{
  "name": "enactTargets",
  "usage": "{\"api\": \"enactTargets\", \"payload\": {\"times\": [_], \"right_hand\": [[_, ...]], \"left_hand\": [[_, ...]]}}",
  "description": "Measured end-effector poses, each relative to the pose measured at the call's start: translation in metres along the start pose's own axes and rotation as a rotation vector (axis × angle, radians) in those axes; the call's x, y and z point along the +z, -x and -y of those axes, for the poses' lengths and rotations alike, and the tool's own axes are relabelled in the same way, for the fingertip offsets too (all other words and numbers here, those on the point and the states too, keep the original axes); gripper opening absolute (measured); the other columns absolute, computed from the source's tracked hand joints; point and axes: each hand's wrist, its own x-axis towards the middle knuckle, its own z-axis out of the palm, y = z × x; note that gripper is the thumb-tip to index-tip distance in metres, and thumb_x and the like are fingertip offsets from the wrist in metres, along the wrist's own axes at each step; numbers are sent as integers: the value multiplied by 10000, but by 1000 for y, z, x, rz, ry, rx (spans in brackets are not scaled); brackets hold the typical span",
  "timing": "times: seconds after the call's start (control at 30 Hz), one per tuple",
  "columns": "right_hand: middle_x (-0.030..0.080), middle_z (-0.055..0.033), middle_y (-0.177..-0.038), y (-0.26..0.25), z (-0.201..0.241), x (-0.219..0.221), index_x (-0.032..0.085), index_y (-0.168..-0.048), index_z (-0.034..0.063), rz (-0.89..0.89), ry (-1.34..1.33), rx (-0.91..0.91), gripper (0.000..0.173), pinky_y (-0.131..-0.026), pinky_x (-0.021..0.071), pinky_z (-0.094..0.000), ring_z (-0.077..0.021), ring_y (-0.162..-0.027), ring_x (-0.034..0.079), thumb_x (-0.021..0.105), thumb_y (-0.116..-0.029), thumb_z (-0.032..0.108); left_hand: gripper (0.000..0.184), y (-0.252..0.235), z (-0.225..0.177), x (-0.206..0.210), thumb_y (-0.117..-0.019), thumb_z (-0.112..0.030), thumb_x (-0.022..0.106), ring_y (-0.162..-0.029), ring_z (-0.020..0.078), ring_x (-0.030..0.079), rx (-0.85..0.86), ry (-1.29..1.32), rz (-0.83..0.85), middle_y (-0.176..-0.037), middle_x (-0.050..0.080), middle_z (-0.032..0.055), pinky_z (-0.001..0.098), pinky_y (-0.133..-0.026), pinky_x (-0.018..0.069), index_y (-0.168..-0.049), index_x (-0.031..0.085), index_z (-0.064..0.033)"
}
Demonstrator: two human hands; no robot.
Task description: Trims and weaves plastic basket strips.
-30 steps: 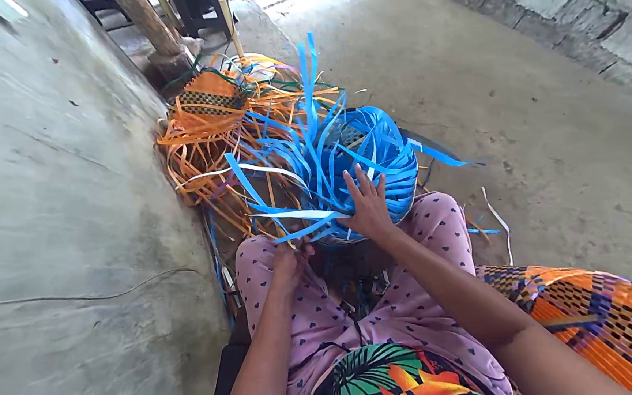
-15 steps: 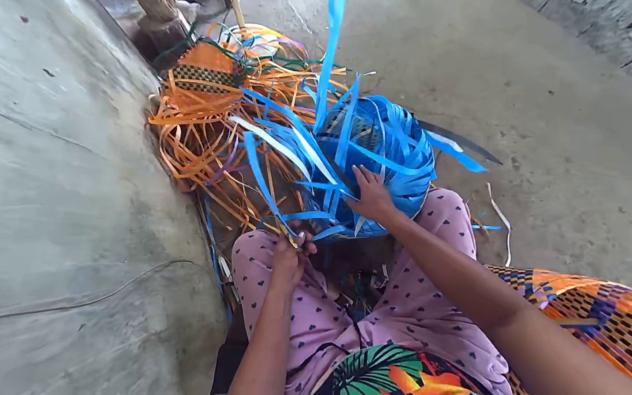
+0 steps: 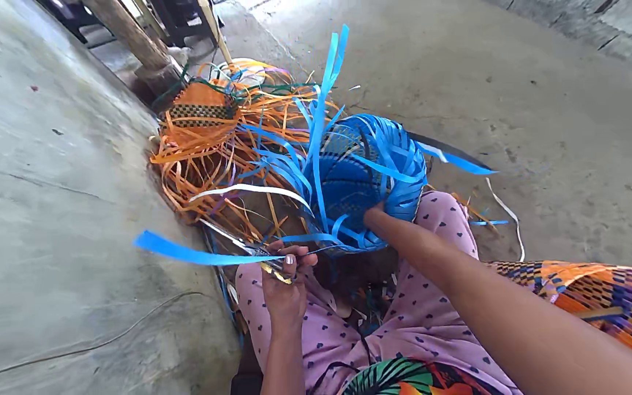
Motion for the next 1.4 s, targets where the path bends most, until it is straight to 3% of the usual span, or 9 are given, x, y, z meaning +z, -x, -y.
{"api": "enactTargets", "payload": {"times": [0.23,0.4,0.53,0.6,0.67,0.77,0.9,1.03,1.4], "right_hand": [[445,-303,-1515,22,-2,-11,502,-1415,-106,-357,-142,-370,407,-1136,286,-677,-493,-1462,327,485,-1043,57],[505,-228,-1491,95,-5,-41,583,-1392,-18,-592,-312,-517,391,-1119,306,-672,-473,-1428,368,455,-1083,185],[635,-186,-1341,174,-3,-30,696,-1288,33,-965,-465,-749,386,-1081,411,-582,-411,-1294,523,547,-1051,300],[687,-149,-1253,195,11,-18,728,-1235,45,-1119,-667,-981,387,-1019,493,-480,-315,-1190,605,639,-992,333],[720,-130,-1112,209,22,-10,743,-1137,24,-1159,-821,-1098,309,-927,551,-343,-196,-1037,672,675,-969,273],[698,-102,-914,212,26,-2,723,-981,-39,-1194,-977,-1163,203,-760,540,-186,-54,-805,641,636,-974,145],[669,-35,-895,212,16,9,655,-1030,-45,-1177,-1214,-1180,162,-704,536,-170,1,-765,615,587,-950,78],[627,25,-854,216,8,18,619,-998,-22,-1191,-1327,-1206,126,-619,484,-122,54,-691,554,531,-973,65],[594,-3,-833,212,5,30,621,-968,-42,-1309,-1217,-1321,238,-654,482,-118,49,-712,540,466,-1061,112]], "left_hand": [[269,21,-1,28,-1008,-71,595,-837,244,769,84,-196,1,-977,758,95,363,-779,653,-1227,439,-68],[241,27,-2,50,-1025,47,447,-798,222,764,94,-346,-77,-943,750,106,339,-758,650,-1262,404,21],[288,25,0,60,-1002,56,497,-817,215,761,137,-447,-54,-952,741,103,361,-766,654,-1274,407,71],[327,25,3,63,-971,45,550,-809,123,737,182,-505,-21,-942,698,38,312,-762,647,-1267,416,86],[378,26,8,64,-922,39,577,-818,10,686,256,-615,17,-937,666,-14,228,-766,606,-1257,421,118],[435,31,10,61,-895,40,594,-854,-12,675,339,-747,103,-994,684,36,201,-784,585,-1273,432,181],[397,42,8,41,-920,-105,644,-823,80,738,441,-946,266,-1137,726,126,261,-725,627,-1211,511,130],[582,54,13,28,-821,-206,653,-829,177,727,328,-1139,404,-997,711,175,336,-725,619,-1237,506,175],[524,55,12,44,-849,-140,609,-811,134,720,297,-1155,516,-965,715,128,302,-731,611,-1245,469,173]]}}
